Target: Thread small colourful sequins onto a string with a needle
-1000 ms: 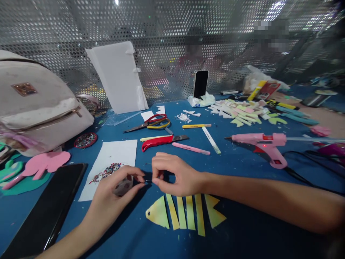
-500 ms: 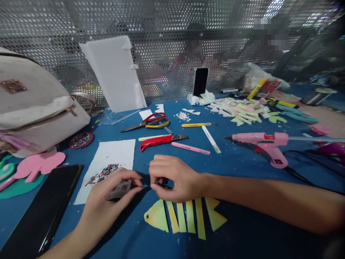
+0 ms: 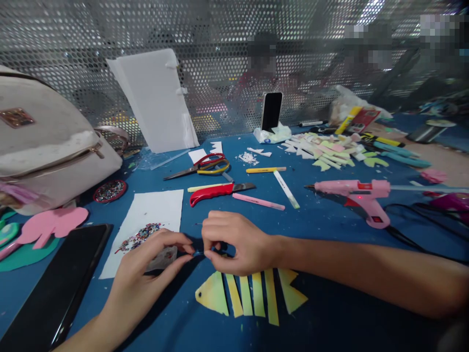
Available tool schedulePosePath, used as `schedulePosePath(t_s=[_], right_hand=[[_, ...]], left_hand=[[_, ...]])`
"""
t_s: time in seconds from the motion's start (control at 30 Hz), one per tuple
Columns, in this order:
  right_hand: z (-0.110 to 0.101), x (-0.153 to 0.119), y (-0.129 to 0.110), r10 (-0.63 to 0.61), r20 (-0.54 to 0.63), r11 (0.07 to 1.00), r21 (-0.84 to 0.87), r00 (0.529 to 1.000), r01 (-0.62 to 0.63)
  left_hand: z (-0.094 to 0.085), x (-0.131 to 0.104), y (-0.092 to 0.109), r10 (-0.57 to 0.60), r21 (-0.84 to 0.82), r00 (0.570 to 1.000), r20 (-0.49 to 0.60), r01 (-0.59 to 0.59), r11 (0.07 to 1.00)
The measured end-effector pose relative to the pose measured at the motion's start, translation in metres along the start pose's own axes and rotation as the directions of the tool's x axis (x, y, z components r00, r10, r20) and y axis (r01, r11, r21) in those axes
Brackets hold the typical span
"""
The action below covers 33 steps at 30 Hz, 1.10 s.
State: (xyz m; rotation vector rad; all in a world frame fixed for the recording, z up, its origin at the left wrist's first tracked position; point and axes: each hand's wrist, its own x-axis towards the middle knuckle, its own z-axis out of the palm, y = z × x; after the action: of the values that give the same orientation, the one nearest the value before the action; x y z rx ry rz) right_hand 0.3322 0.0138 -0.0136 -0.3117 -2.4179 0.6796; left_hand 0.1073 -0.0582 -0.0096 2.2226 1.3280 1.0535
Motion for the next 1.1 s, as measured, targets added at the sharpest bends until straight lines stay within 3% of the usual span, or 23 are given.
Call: schedulePosePath(t_s=[1.1], right_hand=[[-0.001, 0.0001, 0.0002, -0.03, 0.029, 1.0, 0.001, 0.999, 0.03]], left_hand=[[-0.0006, 0.001, -0.0016, 0.025, 0.006, 1.0, -0.005, -0.025, 1.0]])
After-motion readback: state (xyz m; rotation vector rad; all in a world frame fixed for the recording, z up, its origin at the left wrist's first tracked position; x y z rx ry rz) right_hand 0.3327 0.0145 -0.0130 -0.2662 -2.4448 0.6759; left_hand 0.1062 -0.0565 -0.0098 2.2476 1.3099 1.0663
